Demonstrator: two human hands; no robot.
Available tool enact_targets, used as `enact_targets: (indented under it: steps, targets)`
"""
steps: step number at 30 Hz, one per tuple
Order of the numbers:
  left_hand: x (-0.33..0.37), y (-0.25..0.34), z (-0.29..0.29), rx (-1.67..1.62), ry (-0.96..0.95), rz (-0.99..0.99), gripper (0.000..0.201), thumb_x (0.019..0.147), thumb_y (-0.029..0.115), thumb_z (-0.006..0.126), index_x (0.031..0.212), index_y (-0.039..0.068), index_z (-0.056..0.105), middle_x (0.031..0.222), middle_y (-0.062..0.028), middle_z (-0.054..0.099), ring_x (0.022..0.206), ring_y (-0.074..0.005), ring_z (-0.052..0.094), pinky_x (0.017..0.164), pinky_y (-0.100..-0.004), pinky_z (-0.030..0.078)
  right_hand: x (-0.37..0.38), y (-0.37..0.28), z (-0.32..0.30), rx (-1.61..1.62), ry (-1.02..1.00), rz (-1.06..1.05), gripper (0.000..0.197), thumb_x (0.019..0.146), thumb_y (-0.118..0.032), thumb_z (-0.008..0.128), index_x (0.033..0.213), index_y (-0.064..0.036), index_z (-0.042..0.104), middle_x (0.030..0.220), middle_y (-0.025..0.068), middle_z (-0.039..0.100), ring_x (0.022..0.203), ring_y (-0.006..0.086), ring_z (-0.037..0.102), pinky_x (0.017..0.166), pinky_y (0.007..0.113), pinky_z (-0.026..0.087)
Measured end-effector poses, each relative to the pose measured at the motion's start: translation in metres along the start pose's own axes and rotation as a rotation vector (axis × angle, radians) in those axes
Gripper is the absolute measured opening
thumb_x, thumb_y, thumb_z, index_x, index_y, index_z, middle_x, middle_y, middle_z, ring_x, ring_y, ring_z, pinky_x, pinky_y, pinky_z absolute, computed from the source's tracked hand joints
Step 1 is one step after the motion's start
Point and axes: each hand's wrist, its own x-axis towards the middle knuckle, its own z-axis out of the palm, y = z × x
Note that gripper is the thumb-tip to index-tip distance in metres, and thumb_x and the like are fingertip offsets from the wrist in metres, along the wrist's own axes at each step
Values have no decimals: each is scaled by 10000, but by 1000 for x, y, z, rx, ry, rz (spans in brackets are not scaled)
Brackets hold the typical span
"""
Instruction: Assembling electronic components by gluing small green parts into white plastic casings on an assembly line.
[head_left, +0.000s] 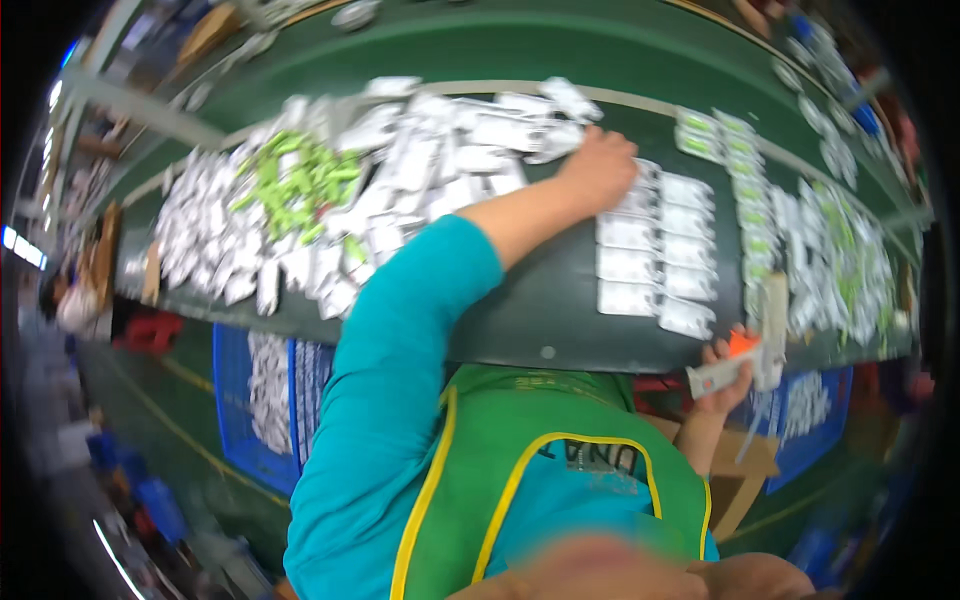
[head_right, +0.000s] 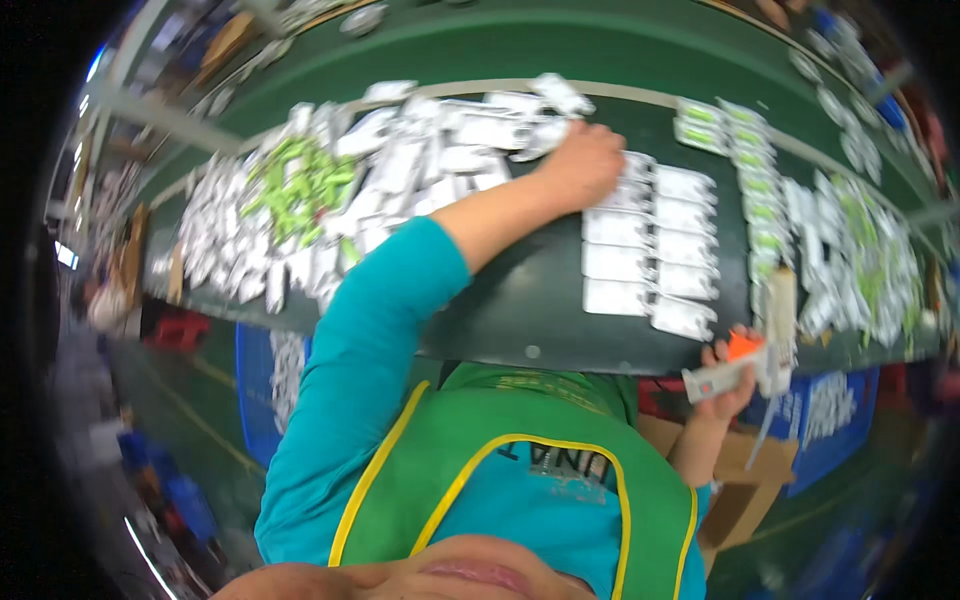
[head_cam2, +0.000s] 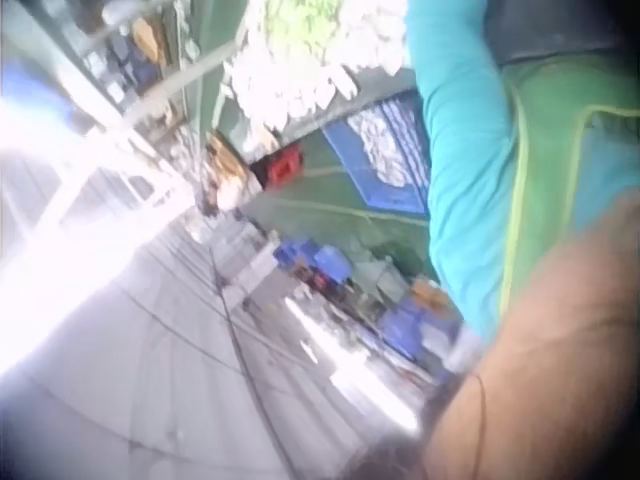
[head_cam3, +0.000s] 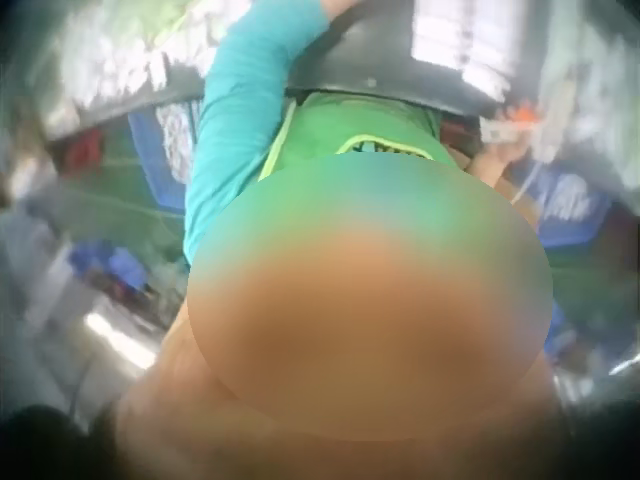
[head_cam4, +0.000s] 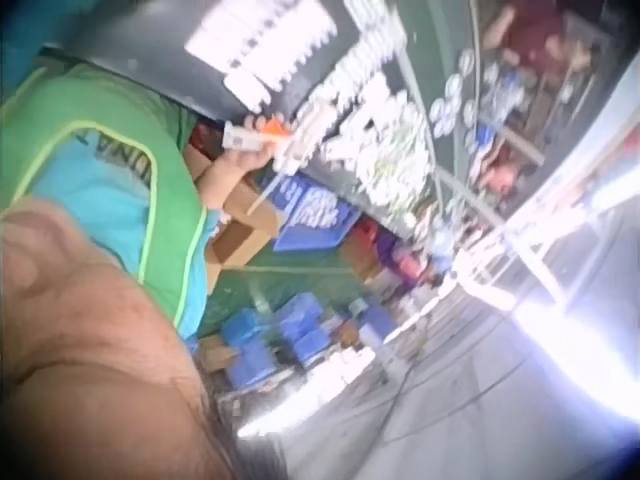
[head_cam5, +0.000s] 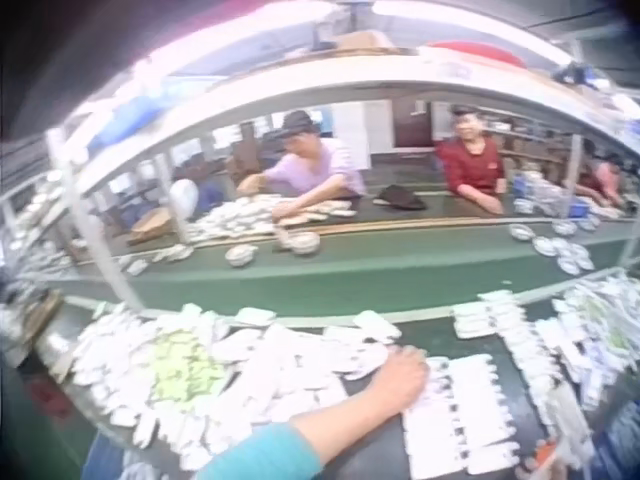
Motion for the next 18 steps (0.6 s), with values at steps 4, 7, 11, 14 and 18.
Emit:
enact_targets:
  steps: [4, 7, 11, 14, 18]
  targets:
    - [-5, 6, -21, -94, 29, -48, 217, 661, 280, 694, 811, 124, 672, 905, -60, 575, 939, -249, 543, 795, -438, 375, -1, -7, 4, 82, -120, 7, 477, 886, -167, 595, 1309, -95, 387, 1308, 90, 452, 838, 174, 454, 696, 313, 406]
    - [-19, -18, -68, -50, -40, -174, 246, 725, 315, 681, 922, 167, 683, 913, -60, 596, 986, -260, 560, 819, -447, 384, 2, -7, 6, 92, -110, 40, 436, 903, -137, 580, 1290, -86, 385, 1297, 74, 415, 842, 155, 448, 708, 304, 388]
    - [-63, -105, -133, 260, -210, -440, 162, 791, 237, 630, 932, 175, 679, 961, -46, 630, 987, -266, 596, 816, -472, 405, 3, -5, 11, 64, -115, 40, 433, 904, -144, 584, 1286, -88, 389, 1299, 71, 415, 847, 153, 453, 710, 297, 391]
    - [-134, -191, -161, 417, -164, -682, 206, 805, 233, 622, 996, 170, 667, 967, -51, 639, 985, -265, 613, 807, -470, 438, 4, -3, 18, 38, -119, 22, 438, 903, -152, 589, 1289, -88, 393, 1306, 71, 422, 857, 154, 465, 711, 294, 397]
    - [-229, -268, -178, 440, -150, -975, 292, 795, 120, 563, 1078, 152, 632, 1061, -91, 646, 1036, -314, 614, 872, -513, 455, 9, -3, 13, 18, -105, 27, 464, 907, -167, 587, 1315, -79, 382, 1336, 82, 424, 872, 157, 485, 710, 297, 408]
